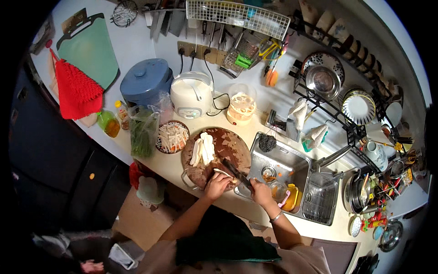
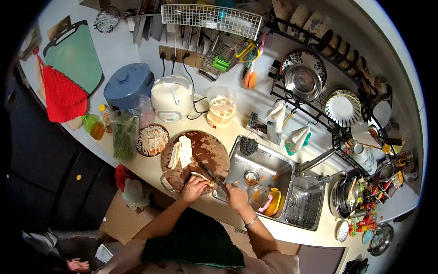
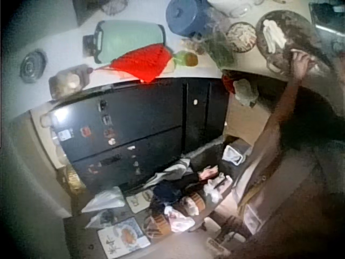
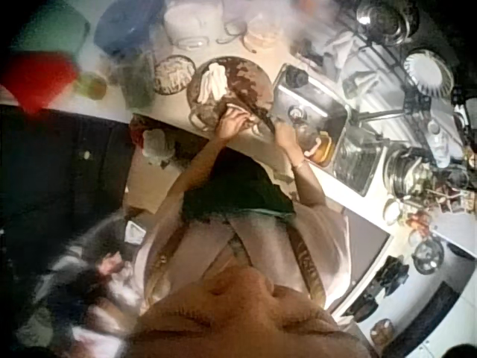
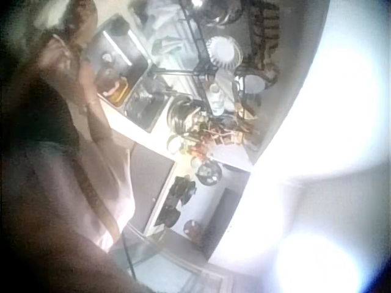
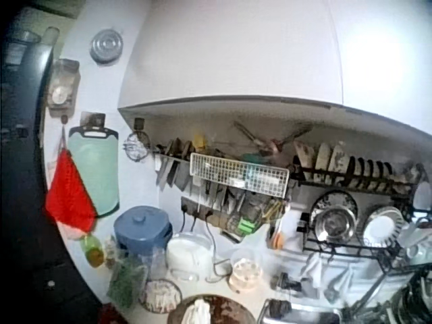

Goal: The person slices mushrooms on a wooden cutting board using a knife and then places the sliced mushrooms onto a plate.

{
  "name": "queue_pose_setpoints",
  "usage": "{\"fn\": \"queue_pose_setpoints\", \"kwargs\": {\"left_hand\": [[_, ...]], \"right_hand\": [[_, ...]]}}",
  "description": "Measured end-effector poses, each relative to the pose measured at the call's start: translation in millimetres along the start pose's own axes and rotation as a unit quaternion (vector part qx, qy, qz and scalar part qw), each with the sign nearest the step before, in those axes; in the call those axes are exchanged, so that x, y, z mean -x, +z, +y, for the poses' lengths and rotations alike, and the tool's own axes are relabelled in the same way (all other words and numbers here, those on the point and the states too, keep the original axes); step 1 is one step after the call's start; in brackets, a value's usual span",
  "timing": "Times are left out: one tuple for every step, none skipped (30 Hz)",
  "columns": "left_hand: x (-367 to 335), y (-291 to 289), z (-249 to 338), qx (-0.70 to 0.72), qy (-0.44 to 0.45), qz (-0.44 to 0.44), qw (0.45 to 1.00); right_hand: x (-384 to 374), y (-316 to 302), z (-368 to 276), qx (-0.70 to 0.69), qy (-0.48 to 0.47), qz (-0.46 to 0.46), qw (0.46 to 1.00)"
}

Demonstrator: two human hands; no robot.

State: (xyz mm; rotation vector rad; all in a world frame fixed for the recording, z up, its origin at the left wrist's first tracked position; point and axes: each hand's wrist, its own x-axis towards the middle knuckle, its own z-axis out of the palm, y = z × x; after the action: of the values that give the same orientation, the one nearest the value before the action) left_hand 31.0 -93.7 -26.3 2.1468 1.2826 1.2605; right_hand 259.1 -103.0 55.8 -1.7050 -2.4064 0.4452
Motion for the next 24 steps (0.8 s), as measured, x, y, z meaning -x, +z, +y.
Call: {"fn": "queue_pose_setpoints", "kwargs": {"left_hand": [[3,1,-2,0.002,0.004,-0.003,1.000],[4,1,-4,0.004,0.008,-0.007,1.000],[6,0,-3,0.004,0.013,-0.019,1.000],[6,-2,-3,-0.002,0.019,-0.029,0.999],[6,-3,-4,-0.009,0.025,-0.040,0.999],[5,-4,-6,-0.017,0.029,-0.046,0.998],[6,-4,-7,-0.030,0.034,-0.052,0.998],[9,-2,-7,-0.043,0.039,-0.057,0.997],[7,-1,-9,-0.057,0.046,-0.060,0.996],[6,-1,-10,-0.050,0.051,-0.062,0.995],[5,-1,-11,-0.042,0.057,-0.065,0.995],[4,-2,-10,-0.034,0.061,-0.071,0.995],[5,-5,-10,-0.029,0.047,-0.092,0.994],[4,-6,-10,-0.028,0.045,-0.097,0.994],[2,-10,-10,-0.028,0.045,-0.104,0.993],[1,-13,-10,-0.027,0.046,-0.112,0.992],[3,-13,-10,-0.042,0.055,-0.111,0.991],[3,-15,-9,-0.058,0.069,-0.110,0.990],[2,-17,-9,-0.074,0.083,-0.109,0.988],[0,-21,-10,-0.082,0.078,-0.109,0.988],[-2,-22,-2,-0.083,0.071,-0.107,0.988],[-3,-20,1,-0.084,0.064,-0.106,0.989],[-3,-19,-1,-0.072,0.055,-0.108,0.990],[-2,-16,-3,-0.073,0.062,-0.101,0.990]], "right_hand": [[-1,-2,0,0.010,-0.013,-0.002,1.000],[-3,-4,1,0.020,-0.026,-0.005,0.999],[-3,0,2,0.020,-0.033,-0.001,0.999],[-4,5,4,0.020,-0.040,0.004,0.999],[-3,7,6,0.021,-0.047,0.008,0.999],[-5,5,5,0.010,-0.045,0.012,0.999],[-6,2,4,-0.001,-0.043,0.017,0.999],[-6,-2,3,-0.011,-0.040,0.021,0.999],[-7,-7,0,0.009,-0.036,0.019,0.999],[-5,-12,-4,0.028,-0.032,0.014,0.999],[-4,-19,-7,0.048,-0.027,0.009,0.998],[-3,-25,-12,0.055,-0.026,0.012,0.998],[1,-28,-17,0.059,-0.025,0.011,0.998],[5,-31,-21,0.064,-0.023,0.010,0.998],[8,-35,-25,0.069,-0.024,0.011,0.997],[10,-37,-28,0.074,-0.024,0.012,0.997],[12,-40,-30,0.079,-0.023,0.012,0.997],[14,-43,-31,0.084,-0.022,0.005,0.996],[15,-46,-32,0.089,-0.021,-0.002,0.996],[15,-48,-33,0.094,-0.022,-0.010,0.995],[18,-51,-33,0.096,-0.021,-0.010,0.995],[18,-53,-34,0.098,-0.022,-0.011,0.995],[18,-54,-34,0.099,-0.023,-0.012,0.995],[18,-53,-33,0.108,-0.024,-0.016,0.994]]}}
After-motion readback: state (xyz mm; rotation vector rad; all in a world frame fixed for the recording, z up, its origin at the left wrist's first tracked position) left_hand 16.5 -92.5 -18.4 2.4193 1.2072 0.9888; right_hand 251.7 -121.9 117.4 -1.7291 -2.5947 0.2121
